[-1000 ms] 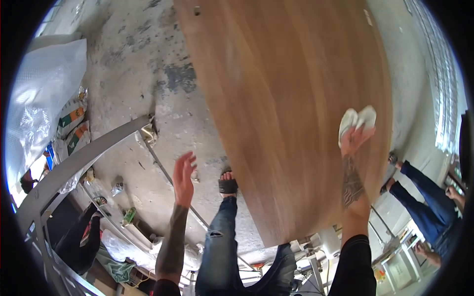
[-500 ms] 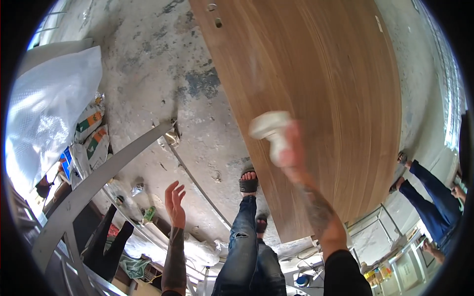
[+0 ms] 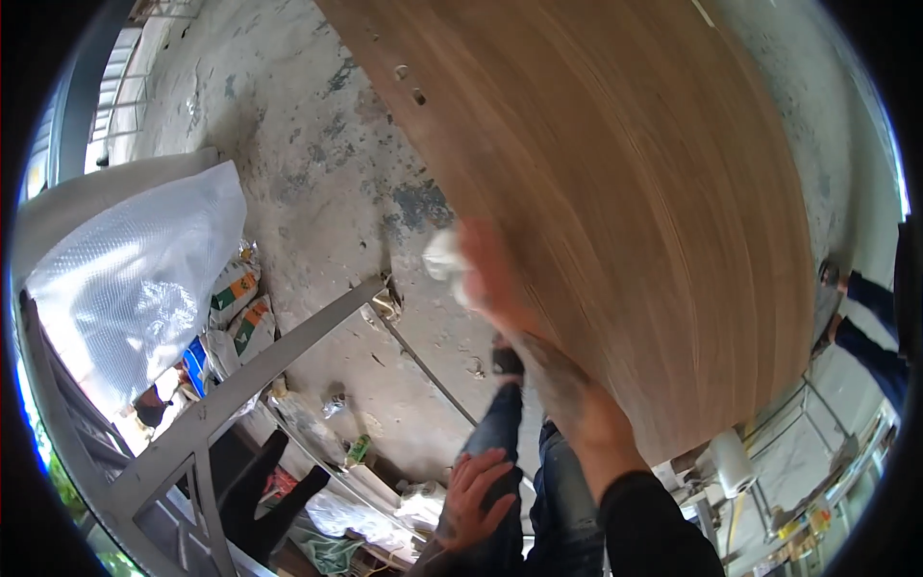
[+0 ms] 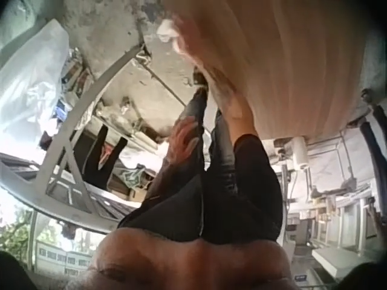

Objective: Cleaning and wiping down large wooden panels using a cloth and spray in a furniture factory.

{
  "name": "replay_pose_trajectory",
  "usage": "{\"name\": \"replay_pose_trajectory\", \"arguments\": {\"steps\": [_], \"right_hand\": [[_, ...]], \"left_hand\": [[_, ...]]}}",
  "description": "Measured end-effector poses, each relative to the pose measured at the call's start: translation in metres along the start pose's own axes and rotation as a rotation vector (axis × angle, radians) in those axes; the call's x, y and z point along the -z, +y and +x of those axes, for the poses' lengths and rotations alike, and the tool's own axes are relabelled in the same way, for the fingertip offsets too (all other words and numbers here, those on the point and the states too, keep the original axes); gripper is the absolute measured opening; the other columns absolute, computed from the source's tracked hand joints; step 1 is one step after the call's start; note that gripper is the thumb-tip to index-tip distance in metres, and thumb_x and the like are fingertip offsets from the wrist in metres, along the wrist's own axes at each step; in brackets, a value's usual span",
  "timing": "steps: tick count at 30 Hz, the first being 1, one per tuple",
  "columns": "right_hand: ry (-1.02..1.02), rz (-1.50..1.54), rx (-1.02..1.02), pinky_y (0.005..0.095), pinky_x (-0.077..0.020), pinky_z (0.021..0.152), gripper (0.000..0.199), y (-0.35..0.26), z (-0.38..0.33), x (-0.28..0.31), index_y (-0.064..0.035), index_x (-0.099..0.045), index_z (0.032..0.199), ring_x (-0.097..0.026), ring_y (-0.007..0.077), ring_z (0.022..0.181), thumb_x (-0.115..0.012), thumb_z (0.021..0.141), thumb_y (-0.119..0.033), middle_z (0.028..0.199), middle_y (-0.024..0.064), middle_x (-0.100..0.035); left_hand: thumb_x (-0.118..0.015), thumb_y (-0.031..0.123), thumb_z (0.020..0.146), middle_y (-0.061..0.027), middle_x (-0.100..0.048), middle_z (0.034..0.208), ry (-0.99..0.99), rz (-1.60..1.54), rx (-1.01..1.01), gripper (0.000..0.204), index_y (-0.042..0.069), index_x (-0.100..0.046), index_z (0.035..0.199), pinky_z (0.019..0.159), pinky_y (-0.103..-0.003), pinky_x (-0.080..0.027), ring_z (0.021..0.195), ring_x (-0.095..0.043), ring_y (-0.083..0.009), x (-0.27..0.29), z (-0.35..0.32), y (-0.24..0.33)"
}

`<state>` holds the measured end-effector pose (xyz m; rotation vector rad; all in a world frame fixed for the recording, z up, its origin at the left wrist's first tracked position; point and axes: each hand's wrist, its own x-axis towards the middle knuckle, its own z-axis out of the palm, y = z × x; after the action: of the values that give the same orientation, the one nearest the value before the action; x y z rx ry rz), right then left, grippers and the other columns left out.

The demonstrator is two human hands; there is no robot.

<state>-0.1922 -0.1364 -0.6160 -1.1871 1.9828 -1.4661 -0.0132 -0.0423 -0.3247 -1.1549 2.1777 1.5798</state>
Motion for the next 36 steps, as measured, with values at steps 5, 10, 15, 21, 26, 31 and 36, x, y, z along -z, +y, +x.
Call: {"name": "replay_pose_trajectory", "arguments": {"steps": [5,10,15,21,26,31,36], "right_hand": [[0.516,-0.857,-0.368,0.0542,-0.0277,0.115,0.058,0.095,-0.006,0.207,0.0001,-0.035,0.148,-0.034,0.0417,0.140,-0.044,0.100,-0.032,0.152,0.0233,-0.036],[0.363,-1.018,-0.274,0.0570,-0.0369,0.106,0.055,0.128,0.188,0.070,-0.0020,-0.046,0.139,-0.044,0.0449,0.128,-0.062,0.087,-0.010,0.141,0.0244,-0.047],[0.099,-0.146,-0.009,0.0508,-0.0309,0.115,0.055,0.098,0.229,-0.071,-0.0010,-0.049,0.137,-0.045,0.0379,0.134,-0.062,0.083,-0.008,0.145,0.0198,-0.047],[0.038,-0.371,-0.045,0.0502,-0.0267,0.118,0.051,-0.006,0.201,0.031,-0.0012,-0.052,0.137,-0.036,0.0337,0.143,-0.060,0.088,-0.013,0.153,0.0134,-0.040],[-0.072,-0.485,0.098,0.0520,-0.0298,0.116,0.042,0.100,0.136,0.135,-0.0067,-0.059,0.129,-0.043,0.0275,0.139,-0.060,0.089,-0.020,0.148,0.0104,-0.049],[0.538,-0.633,-0.311,0.0526,-0.0288,0.116,0.052,0.143,0.131,0.238,-0.0036,-0.051,0.138,-0.040,0.0335,0.140,-0.056,0.091,-0.025,0.150,0.0165,-0.044],[1.706,0.915,-0.652,0.0427,-0.0302,0.116,0.072,0.070,-0.023,0.323,-0.0114,-0.016,0.158,-0.033,0.0284,0.143,-0.051,0.097,-0.025,0.161,0.0146,-0.025]], "left_hand": [[-0.069,0.012,0.083,-0.0169,-0.062,0.128,0.083,-0.015,0.015,0.044,0.003,-0.059,0.125,0.108,-0.050,-0.038,0.123,-0.056,-0.0365,0.047,0.065,0.005],[-0.059,0.007,0.087,-0.0200,-0.061,0.126,0.173,-0.326,0.041,0.038,-0.003,-0.057,0.123,0.106,-0.041,-0.039,0.121,-0.056,-0.0318,0.103,0.164,0.020],[-0.052,0.009,0.094,-0.0198,-0.058,0.127,0.229,-0.437,0.032,0.036,-0.006,-0.053,0.126,0.107,-0.041,-0.039,0.121,-0.055,-0.0298,0.106,0.228,0.038],[-0.047,0.019,0.103,-0.0180,-0.057,0.129,0.371,-0.192,-0.069,0.035,-0.006,-0.050,0.127,0.107,-0.041,-0.040,0.120,-0.055,-0.0287,0.181,0.296,0.057],[-0.049,0.020,0.103,-0.0201,-0.051,0.137,0.049,0.034,-0.561,0.044,-0.003,-0.043,0.139,0.109,-0.042,-0.036,0.128,-0.049,-0.0324,0.042,0.453,0.082],[-0.056,0.027,0.100,-0.0219,-0.045,0.141,0.256,0.193,-0.747,0.055,-0.003,-0.041,0.143,0.109,-0.049,-0.033,0.129,-0.043,-0.0406,-0.035,0.560,0.098],[-0.064,0.055,0.088,-0.0252,-0.012,0.159,0.236,0.706,-0.526,0.096,0.002,-0.018,0.154,0.114,-0.062,-0.014,0.146,-0.009,-0.0451,-0.055,0.597,0.102]]}}
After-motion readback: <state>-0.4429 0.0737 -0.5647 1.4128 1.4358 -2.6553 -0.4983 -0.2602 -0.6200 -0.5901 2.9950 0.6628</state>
